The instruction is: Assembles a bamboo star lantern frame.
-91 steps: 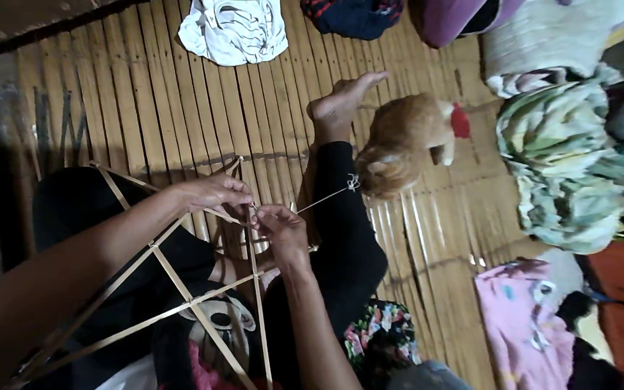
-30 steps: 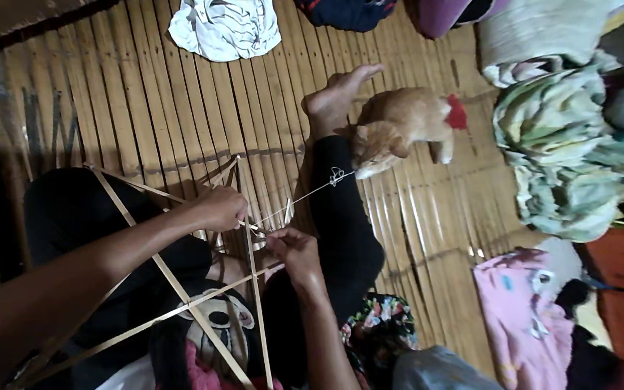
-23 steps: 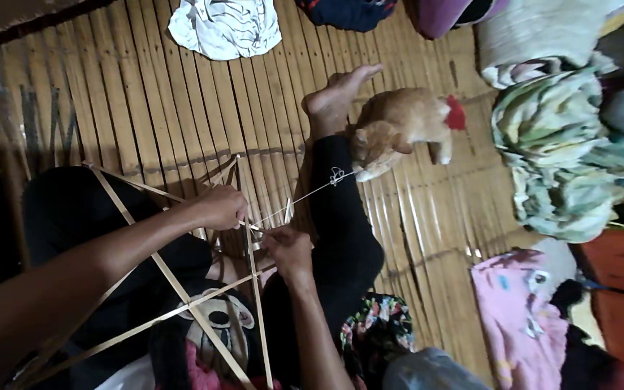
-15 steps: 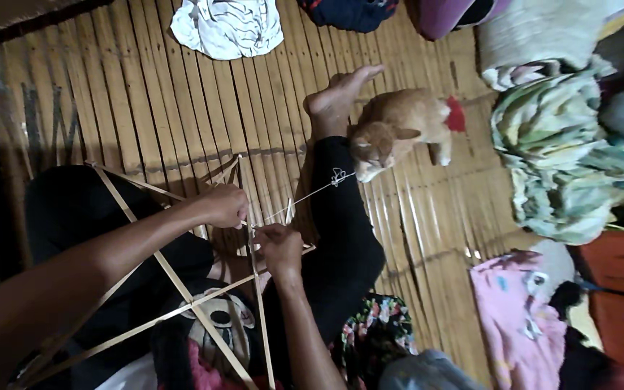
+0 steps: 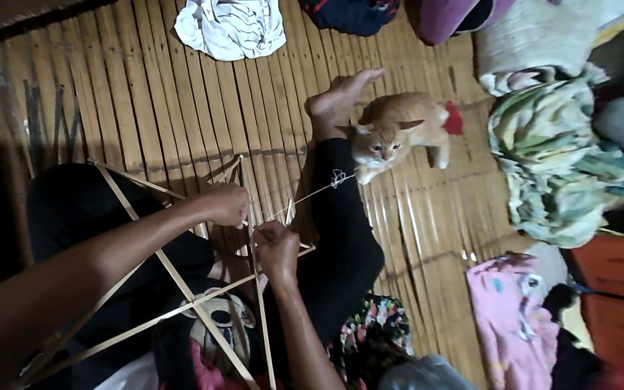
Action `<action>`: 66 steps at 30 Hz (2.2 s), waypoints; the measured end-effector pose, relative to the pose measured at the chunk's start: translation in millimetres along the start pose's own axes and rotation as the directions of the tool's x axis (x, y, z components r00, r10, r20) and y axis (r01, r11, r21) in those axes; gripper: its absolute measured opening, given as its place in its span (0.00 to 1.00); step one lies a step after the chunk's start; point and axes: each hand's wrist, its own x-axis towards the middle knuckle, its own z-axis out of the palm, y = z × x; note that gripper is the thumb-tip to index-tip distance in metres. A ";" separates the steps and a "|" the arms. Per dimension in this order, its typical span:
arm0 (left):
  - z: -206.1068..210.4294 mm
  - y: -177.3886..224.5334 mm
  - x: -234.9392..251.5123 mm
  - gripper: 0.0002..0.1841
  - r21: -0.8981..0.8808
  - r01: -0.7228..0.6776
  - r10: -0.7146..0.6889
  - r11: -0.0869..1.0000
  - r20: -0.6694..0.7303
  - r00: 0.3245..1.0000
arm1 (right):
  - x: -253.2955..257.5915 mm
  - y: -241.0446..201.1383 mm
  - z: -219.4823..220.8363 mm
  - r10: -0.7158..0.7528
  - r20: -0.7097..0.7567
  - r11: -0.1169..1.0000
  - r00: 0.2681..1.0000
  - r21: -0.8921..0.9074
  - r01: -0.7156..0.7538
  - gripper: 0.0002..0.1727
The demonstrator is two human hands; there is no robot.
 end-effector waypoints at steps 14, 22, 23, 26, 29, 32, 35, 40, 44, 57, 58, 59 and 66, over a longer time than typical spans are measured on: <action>1.8 3.7 1.9 0.06 0.026 0.015 -0.015 1.000 -0.005 1.000 | 3.2 -3.2 -3.3 -0.008 0.053 0.999 0.999 -0.048 0.010 0.05; -1.4 2.0 0.6 0.07 0.007 0.003 -0.003 1.000 0.018 1.000 | 3.6 2.3 -5.3 -0.045 0.092 0.998 0.995 -0.050 0.050 0.06; -2.4 1.8 0.0 0.08 0.007 0.001 -0.001 1.000 0.024 1.000 | 3.8 2.3 -5.3 -0.039 0.099 0.998 0.994 -0.045 0.044 0.06; -3.4 2.5 -0.5 0.07 0.008 0.005 -0.006 1.000 0.028 1.000 | 6.3 1.6 -7.0 -0.026 0.129 0.998 0.991 -0.056 0.033 0.07; 0.0 1.1 0.8 0.07 0.011 -0.001 0.001 1.000 -0.003 1.000 | 9.6 1.0 -8.9 -0.016 0.159 0.997 0.987 -0.073 0.028 0.07; -2.4 1.3 0.6 0.07 0.018 0.001 -0.001 1.000 0.022 1.000 | 13.2 -1.2 -12.7 0.001 0.210 0.994 0.978 -0.105 0.022 0.07; -0.4 2.7 0.6 0.07 0.021 0.002 -0.002 1.000 -0.002 1.000 | 18.2 -3.0 -19.9 0.041 0.307 0.992 0.951 -0.124 -0.003 0.08; -4.3 3.0 -0.3 0.08 0.006 0.007 -0.007 1.000 0.029 1.000 | 19.2 -2.1 -28.6 0.056 0.374 0.993 0.926 -0.121 -0.011 0.10; 1.0 1.7 1.4 0.07 0.026 0.001 -0.001 1.000 -0.013 1.000 | 20.5 -5.4 -32.5 0.034 0.415 0.995 0.909 -0.097 0.007 0.08; 2.0 1.6 3.0 0.06 0.010 0.008 -0.007 1.000 -0.014 1.000 | 15.6 1.6 -27.3 -0.016 0.261 0.997 0.965 0.080 -0.005 0.07; 1.9 1.3 3.2 0.06 0.009 0.005 -0.005 1.000 -0.012 1.000 | 14.7 1.2 -25.4 -0.009 0.248 0.995 0.969 0.096 -0.015 0.07; 1.7 1.2 3.3 0.06 0.010 0.002 -0.001 1.000 -0.010 1.000 | 13.8 0.7 -23.8 -0.002 0.235 0.994 0.972 0.107 -0.024 0.08; 0.9 1.9 3.0 0.06 0.019 0.005 -0.005 1.000 -0.004 1.000 | 8.2 5.4 -16.8 -0.004 0.103 1.000 0.995 -0.029 0.007 0.08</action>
